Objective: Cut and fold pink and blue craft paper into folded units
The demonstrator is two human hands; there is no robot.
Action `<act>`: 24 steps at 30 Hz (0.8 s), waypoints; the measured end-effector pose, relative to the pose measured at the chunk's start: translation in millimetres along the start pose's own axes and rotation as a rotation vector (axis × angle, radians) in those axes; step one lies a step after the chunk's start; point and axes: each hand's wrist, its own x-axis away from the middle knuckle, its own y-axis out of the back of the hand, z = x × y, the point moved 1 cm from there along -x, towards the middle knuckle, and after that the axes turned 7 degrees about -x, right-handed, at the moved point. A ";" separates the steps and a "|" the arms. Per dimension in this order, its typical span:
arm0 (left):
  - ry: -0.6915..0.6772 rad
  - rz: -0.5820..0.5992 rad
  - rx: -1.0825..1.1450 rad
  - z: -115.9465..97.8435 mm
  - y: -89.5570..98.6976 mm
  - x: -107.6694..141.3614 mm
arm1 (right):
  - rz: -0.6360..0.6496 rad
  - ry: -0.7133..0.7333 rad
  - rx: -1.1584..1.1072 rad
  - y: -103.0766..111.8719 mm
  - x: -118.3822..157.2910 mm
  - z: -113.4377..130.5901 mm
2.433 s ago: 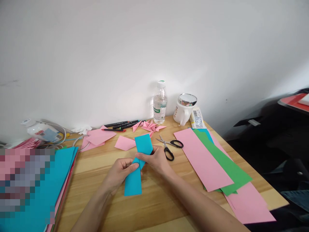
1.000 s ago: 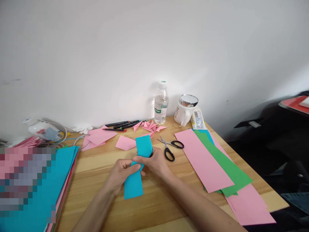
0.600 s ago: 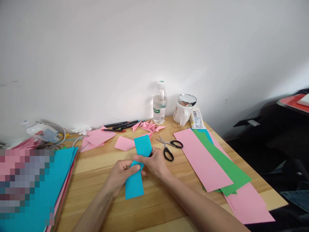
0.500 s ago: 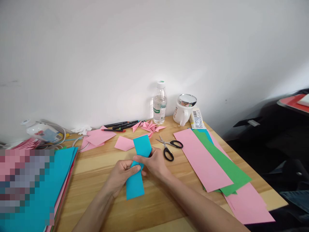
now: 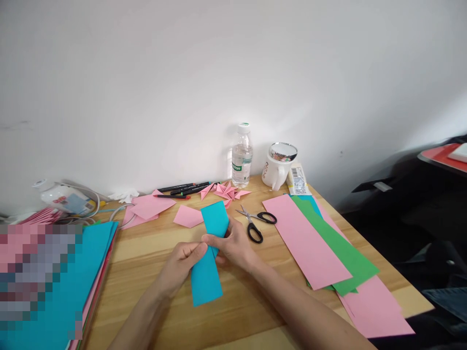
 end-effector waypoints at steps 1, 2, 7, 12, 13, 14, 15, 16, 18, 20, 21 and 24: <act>-0.016 -0.013 -0.019 -0.6 -0.4 0.0 | 0.039 -0.008 -0.018 -0.4 0.5 0.4; -0.031 -0.026 -0.028 -0.9 -1.1 -0.2 | 0.071 -0.013 -0.037 -0.7 0.9 0.5; -0.005 -0.063 0.089 1.9 -4.0 -3.5 | 0.007 0.034 -0.060 1.7 -1.0 -0.5; 0.016 0.030 0.214 7.0 -3.7 -5.3 | -0.080 0.096 0.004 5.8 -5.2 2.2; -0.001 0.011 0.216 7.5 -3.9 -5.7 | -0.090 0.110 0.019 6.1 -5.6 3.1; -0.013 -0.014 0.216 7.9 -4.4 -6.0 | -0.095 0.117 0.032 6.2 -5.9 3.9; -0.016 -0.033 0.216 8.0 -5.1 -6.3 | -0.100 0.118 0.041 6.4 -6.1 4.7; -0.008 -0.046 0.218 7.9 -5.9 -6.5 | -0.109 0.117 0.048 6.6 -6.3 5.6; 0.021 -0.059 0.219 7.4 -6.9 -6.5 | -0.137 0.119 0.063 7.3 -6.8 7.6; 0.037 -0.052 0.215 7.0 -6.5 -6.4 | -0.160 0.129 0.072 8.1 -7.5 9.9; 0.033 -0.041 0.212 7.1 -5.9 -6.4 | -0.166 0.134 0.070 8.4 -7.9 11.0; -0.020 -0.036 0.179 9.2 -3.7 -7.6 | -0.173 0.140 0.048 8.7 -8.9 13.4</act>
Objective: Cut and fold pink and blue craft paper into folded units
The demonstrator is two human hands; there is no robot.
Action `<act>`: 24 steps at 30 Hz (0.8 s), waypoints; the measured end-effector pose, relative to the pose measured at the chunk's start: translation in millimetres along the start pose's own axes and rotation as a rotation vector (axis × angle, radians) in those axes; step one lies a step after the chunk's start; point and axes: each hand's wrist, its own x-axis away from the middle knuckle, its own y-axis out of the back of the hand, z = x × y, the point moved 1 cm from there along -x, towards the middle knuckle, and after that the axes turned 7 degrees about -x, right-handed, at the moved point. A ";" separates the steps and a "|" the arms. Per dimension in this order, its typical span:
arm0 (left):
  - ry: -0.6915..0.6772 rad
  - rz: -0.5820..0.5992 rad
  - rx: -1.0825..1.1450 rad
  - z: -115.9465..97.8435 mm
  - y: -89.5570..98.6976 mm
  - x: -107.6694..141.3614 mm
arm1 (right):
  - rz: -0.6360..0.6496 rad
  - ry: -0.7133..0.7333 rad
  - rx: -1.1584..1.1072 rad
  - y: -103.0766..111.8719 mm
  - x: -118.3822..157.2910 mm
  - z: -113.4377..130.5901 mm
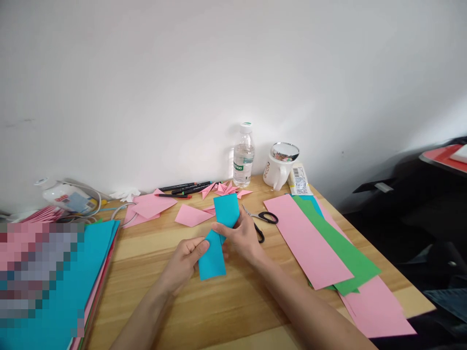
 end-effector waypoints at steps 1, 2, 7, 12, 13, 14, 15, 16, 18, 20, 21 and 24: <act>-0.023 -0.014 -0.014 1.0 0.6 -0.7 | 0.001 -0.002 -0.009 0.0 -0.3 0.4; -0.048 -0.032 -0.026 1.9 0.9 -1.4 | 0.003 -0.002 -0.016 0.1 -0.6 0.7; -0.057 -0.025 0.017 2.0 0.0 -2.5 | 0.006 0.011 -0.014 2.0 -1.2 -1.7; -0.035 -0.205 -0.021 -2.8 6.5 -0.5 | 0.021 -0.017 -0.057 -3.8 3.8 -15.0; -0.019 -0.252 -0.052 -3.5 8.2 0.4 | 0.018 -0.025 -0.057 -5.9 5.4 -18.2; 0.003 -0.284 -0.090 -4.2 9.7 1.6 | 0.017 -0.037 -0.046 -8.2 6.9 -21.3; 0.023 -0.307 -0.132 -5.1 11.2 3.4 | 0.018 -0.053 -0.034 -10.3 8.4 -24.1; 0.037 -0.322 -0.180 -6.0 12.8 5.8 | 0.031 -0.069 -0.016 -12.3 9.8 -26.6; 0.039 -0.347 -0.296 -7.8 16.0 13.2 | 0.076 -0.096 0.027 -16.3 12.6 -30.5; 0.000 -0.395 -0.434 -7.8 19.3 23.8 | 0.116 -0.103 0.105 -20.4 15.6 -33.6; -0.033 -0.431 -0.511 -6.4 20.6 30.0 | 0.115 -0.095 0.160 -22.6 17.3 -35.1; -0.152 -0.543 -0.775 5.6 20.3 48.9 | 0.065 -0.028 0.322 -29.7 21.9 -40.8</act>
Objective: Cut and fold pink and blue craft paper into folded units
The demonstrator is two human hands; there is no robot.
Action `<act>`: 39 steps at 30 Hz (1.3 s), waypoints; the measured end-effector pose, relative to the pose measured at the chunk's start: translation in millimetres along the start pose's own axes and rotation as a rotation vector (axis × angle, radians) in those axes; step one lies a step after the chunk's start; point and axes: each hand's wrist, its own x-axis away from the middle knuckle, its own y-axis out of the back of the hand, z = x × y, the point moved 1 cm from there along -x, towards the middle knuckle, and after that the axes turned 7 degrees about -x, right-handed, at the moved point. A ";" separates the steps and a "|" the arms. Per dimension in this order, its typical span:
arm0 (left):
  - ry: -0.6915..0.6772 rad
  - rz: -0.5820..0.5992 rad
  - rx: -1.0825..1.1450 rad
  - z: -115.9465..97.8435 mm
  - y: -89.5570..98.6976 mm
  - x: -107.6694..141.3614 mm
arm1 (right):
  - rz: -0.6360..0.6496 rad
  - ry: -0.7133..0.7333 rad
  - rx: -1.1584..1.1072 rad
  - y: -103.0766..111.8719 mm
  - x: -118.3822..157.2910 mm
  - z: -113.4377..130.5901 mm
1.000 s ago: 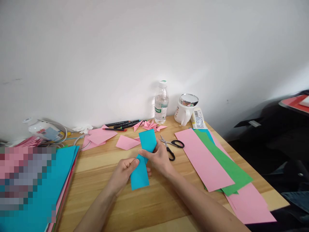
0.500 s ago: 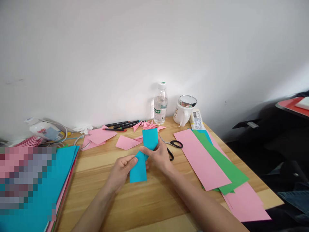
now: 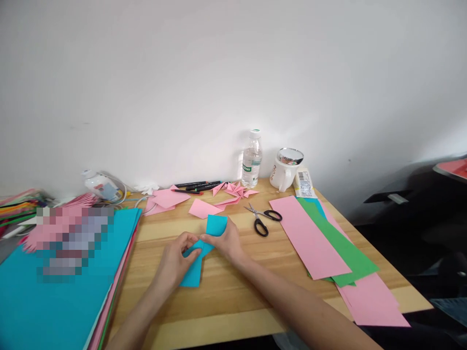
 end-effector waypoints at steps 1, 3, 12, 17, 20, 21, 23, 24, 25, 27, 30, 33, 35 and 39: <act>-0.038 -0.026 -0.088 3.8 -2.3 7.5 | -0.014 0.028 0.037 -3.1 0.9 -1.4; -0.137 -0.135 -0.276 10.8 -9.9 22.1 | -0.023 0.080 0.096 -8.8 1.6 -4.7; -0.648 -0.212 -0.824 27.5 -35.7 49.1 | -0.111 0.239 0.531 -0.1 2.3 -2.2; -0.611 -0.159 -0.886 32.8 -36.4 47.7 | 0.053 0.629 0.665 9.8 12.6 15.3; -0.619 -0.148 -0.919 35.5 -39.4 48.3 | 0.440 0.487 0.660 -1.5 12.3 16.8; -0.631 -0.147 -0.934 36.1 -40.2 48.8 | 0.497 0.408 0.707 -6.0 10.7 15.6; -0.657 -0.146 -0.956 36.8 -41.0 49.8 | 0.515 0.298 0.799 -14.1 6.8 12.0; -0.666 -0.145 -0.960 37.1 -40.9 50.3 | 0.502 0.272 0.832 -17.5 5.4 10.1; -0.673 -0.146 -0.959 37.3 -40.7 50.8 | 0.482 0.261 0.854 -20.6 4.8 8.5; -0.663 -0.147 -0.949 37.9 -39.5 51.9 | 0.442 0.247 0.890 -26.0 6.0 6.0; -0.621 -0.153 -0.933 38.9 -36.8 53.8 | 0.377 0.218 0.972 -32.7 11.2 4.5; -0.572 -0.155 -0.922 39.7 -34.1 56.3 | 0.327 0.223 1.055 -37.1 14.7 4.2; -0.548 -0.169 -0.907 40.8 -32.6 58.7 | 0.319 0.232 1.079 -38.4 15.0 3.6; -0.526 -0.252 -0.919 45.8 -29.6 64.9 | 0.302 0.264 1.119 -39.7 15.6 2.8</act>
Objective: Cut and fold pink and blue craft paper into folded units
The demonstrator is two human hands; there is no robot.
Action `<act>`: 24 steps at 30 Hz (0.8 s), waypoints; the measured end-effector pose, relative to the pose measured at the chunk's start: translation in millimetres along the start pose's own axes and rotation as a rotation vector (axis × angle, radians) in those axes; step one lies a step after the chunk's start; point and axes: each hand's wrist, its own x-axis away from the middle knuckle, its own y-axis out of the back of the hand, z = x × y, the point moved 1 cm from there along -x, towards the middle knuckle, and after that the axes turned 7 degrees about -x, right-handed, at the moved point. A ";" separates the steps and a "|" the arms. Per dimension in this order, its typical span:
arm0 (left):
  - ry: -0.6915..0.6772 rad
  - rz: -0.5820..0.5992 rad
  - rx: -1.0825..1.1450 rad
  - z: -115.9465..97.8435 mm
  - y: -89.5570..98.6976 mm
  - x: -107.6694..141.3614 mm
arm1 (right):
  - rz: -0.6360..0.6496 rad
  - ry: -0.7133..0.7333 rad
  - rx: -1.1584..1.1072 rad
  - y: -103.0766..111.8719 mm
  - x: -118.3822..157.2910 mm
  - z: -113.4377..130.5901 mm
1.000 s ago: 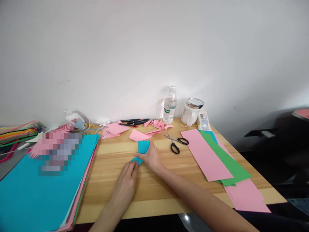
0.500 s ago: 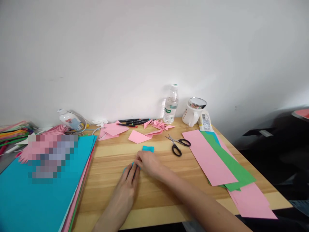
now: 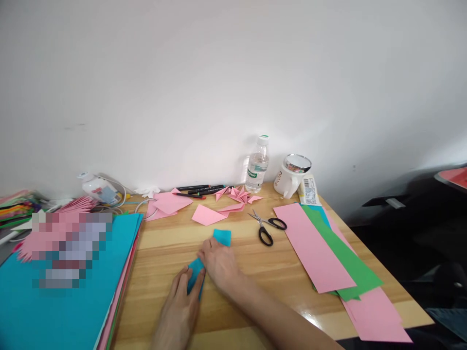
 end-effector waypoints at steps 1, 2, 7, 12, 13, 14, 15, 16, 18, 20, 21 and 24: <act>0.006 -0.013 -0.011 0.9 0.1 2.0 | 0.000 -0.001 0.006 -0.1 0.3 0.6; 0.003 -0.019 -0.017 1.9 0.1 3.7 | 0.005 -0.006 0.003 0.0 0.6 1.2; -0.085 0.001 -0.048 4.5 3.8 1.5 | 0.061 -0.002 -0.087 6.5 -1.2 -4.8; -0.118 0.078 -0.088 1.7 13.8 -15.7 | 0.113 0.112 -0.163 19.8 -2.9 -18.1; -0.125 0.096 -0.083 0.9 15.9 -18.8 | 0.113 0.116 -0.162 20.7 -1.4 -17.5; -0.132 0.110 -0.072 0.4 17.8 -21.3 | 0.107 0.110 -0.152 20.4 0.7 -15.3; -0.137 0.124 -0.058 0.2 19.4 -23.1 | 0.095 0.095 -0.134 19.0 3.1 -12.1; -0.140 0.137 -0.044 0.2 20.5 -24.2 | 0.082 0.078 -0.110 16.9 5.6 -8.2; -0.131 0.149 -0.026 0.9 21.1 -24.6 | 0.055 0.036 -0.051 12.2 9.3 -1.6; -0.124 0.119 -0.017 1.5 19.2 -23.5 | 0.045 0.010 0.001 9.8 10.1 -0.4; -0.121 0.092 -0.014 1.5 17.6 -22.6 | 0.043 -0.001 0.023 10.1 9.4 -2.7; -0.115 0.033 0.011 0.8 12.2 -20.0 | 0.029 -0.037 0.077 16.0 4.8 -18.1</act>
